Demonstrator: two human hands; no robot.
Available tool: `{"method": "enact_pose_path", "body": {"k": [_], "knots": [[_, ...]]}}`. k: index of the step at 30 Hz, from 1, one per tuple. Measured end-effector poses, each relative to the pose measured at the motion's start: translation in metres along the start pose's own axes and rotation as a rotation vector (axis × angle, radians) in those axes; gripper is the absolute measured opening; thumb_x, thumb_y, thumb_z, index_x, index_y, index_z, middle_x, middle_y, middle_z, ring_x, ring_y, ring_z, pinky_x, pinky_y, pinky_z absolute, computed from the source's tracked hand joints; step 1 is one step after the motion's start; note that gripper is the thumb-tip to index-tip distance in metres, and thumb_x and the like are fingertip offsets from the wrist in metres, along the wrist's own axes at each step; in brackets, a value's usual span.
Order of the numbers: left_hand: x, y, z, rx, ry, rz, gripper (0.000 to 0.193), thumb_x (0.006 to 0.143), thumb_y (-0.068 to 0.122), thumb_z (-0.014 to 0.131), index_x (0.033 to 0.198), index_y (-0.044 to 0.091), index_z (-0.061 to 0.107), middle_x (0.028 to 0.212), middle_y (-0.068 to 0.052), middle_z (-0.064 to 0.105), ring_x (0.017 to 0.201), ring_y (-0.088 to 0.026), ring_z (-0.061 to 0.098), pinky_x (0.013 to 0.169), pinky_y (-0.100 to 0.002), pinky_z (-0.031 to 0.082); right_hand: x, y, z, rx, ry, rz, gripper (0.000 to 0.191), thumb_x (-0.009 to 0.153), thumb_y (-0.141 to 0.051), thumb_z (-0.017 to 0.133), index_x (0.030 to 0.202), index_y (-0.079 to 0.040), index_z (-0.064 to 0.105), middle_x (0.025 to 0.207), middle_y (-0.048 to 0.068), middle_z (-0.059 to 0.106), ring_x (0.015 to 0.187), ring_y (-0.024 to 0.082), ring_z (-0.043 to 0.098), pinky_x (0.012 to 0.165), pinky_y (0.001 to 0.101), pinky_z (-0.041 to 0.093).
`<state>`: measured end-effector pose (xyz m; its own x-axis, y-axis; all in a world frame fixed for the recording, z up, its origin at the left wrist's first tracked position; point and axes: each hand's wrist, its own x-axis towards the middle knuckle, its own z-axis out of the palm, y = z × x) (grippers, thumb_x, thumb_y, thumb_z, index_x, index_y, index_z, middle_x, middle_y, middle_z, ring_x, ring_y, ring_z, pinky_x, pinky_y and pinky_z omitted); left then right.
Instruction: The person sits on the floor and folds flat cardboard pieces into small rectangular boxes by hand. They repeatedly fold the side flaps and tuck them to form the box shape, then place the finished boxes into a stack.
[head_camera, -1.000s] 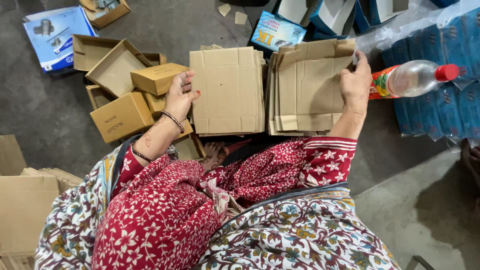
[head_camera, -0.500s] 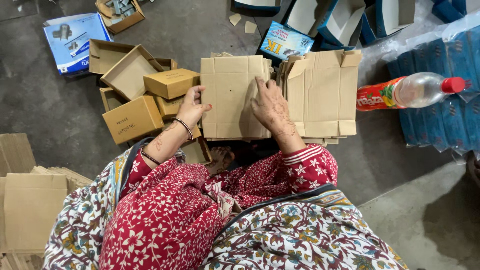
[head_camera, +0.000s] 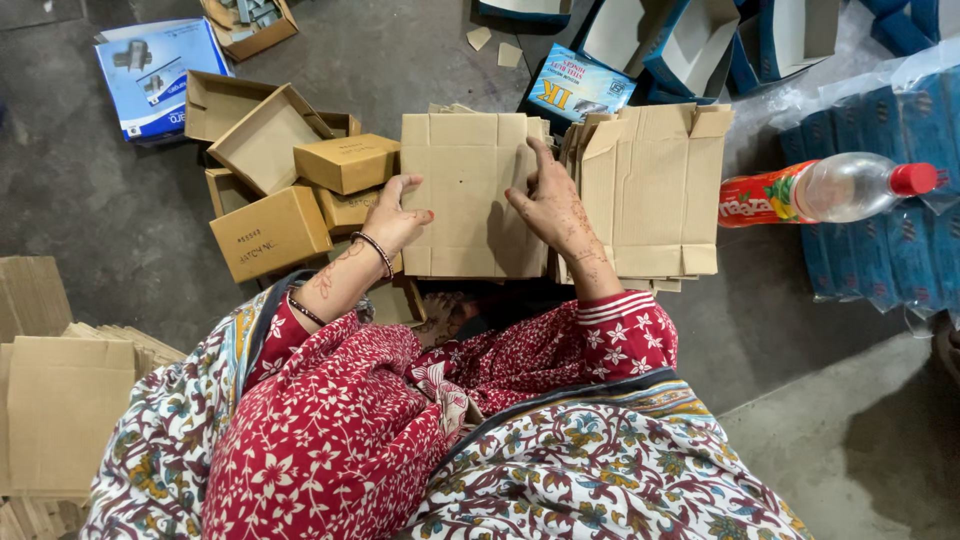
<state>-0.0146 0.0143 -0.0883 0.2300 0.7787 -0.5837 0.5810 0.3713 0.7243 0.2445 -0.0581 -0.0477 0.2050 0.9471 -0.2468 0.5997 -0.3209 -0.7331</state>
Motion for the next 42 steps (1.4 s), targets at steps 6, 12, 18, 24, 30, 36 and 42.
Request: {"method": "enact_pose_path", "body": {"k": [6,12,18,24,30,36,42], "knots": [[0.003,-0.002,0.0,0.137,0.145,0.382,0.07,0.083,0.008,0.081,0.144,0.012,0.046,0.147,-0.017,0.053,0.132,-0.028,0.05,0.109,-0.04,0.042,0.004,0.005,-0.003,0.176,0.097,-0.03,0.079,0.086,-0.017,0.075,0.155,-0.009,0.038,0.099,0.012,0.065,0.086,0.023,0.067,0.083,0.0364,0.056],[-0.008,0.028,0.0,-0.516,0.088,0.293,0.077,0.087,-0.008,0.063,0.152,0.017,0.03,0.134,-0.014,0.055,0.12,-0.021,0.059,0.098,-0.03,0.055,0.005,0.006,-0.001,1.108,-0.068,0.132,0.062,0.094,-0.003,0.072,0.149,0.001,0.044,0.122,0.014,0.068,0.108,0.023,0.069,0.095,0.0369,0.059],[-0.033,0.069,-0.013,-0.52,-0.019,0.631,0.063,0.095,-0.015,0.062,0.152,-0.003,0.039,0.146,-0.016,0.054,0.136,-0.024,0.054,0.114,-0.034,0.048,-0.01,-0.006,-0.003,1.235,0.057,-0.025,0.062,0.095,-0.003,0.066,0.151,-0.005,0.038,0.131,0.015,0.063,0.116,0.023,0.065,0.1,0.0366,0.057],[-0.057,0.082,0.014,0.011,-0.01,0.835,0.07,0.093,-0.008,0.056,0.155,-0.003,0.024,0.142,-0.025,0.056,0.133,-0.033,0.06,0.11,-0.038,0.052,0.006,0.001,0.004,0.979,0.363,-0.218,0.049,0.107,-0.007,0.06,0.152,0.0,0.04,0.137,0.018,0.061,0.122,0.027,0.063,0.105,0.0376,0.055],[-0.019,0.043,0.036,0.427,0.213,0.994,0.077,0.104,-0.002,0.053,0.161,-0.007,0.003,0.127,-0.028,0.057,0.095,-0.036,0.066,0.082,-0.041,0.058,-0.005,0.022,0.016,0.516,0.585,-0.4,0.062,0.112,-0.002,0.053,0.163,-0.002,0.019,0.161,0.025,0.038,0.149,0.036,0.041,0.124,0.0446,0.038],[0.012,0.02,0.028,0.512,0.338,0.97,0.081,0.094,-0.012,0.049,0.157,-0.009,-0.002,0.133,-0.042,0.058,0.063,-0.029,0.067,0.05,-0.037,0.056,-0.026,0.0,0.033,0.398,0.556,-0.476,0.071,0.11,-0.006,0.055,0.164,-0.003,0.009,0.162,0.026,0.031,0.15,0.038,0.036,0.123,0.0447,0.036],[-0.024,0.061,-0.002,0.103,0.172,0.853,0.06,0.1,0.01,0.062,0.152,-0.002,0.034,0.108,-0.019,0.074,0.086,-0.024,0.076,0.074,-0.036,0.065,-0.02,-0.001,0.01,0.806,0.317,-0.279,0.068,0.104,-0.005,0.054,0.162,-0.01,0.02,0.15,0.016,0.046,0.134,0.027,0.05,0.112,0.0365,0.046]]}}
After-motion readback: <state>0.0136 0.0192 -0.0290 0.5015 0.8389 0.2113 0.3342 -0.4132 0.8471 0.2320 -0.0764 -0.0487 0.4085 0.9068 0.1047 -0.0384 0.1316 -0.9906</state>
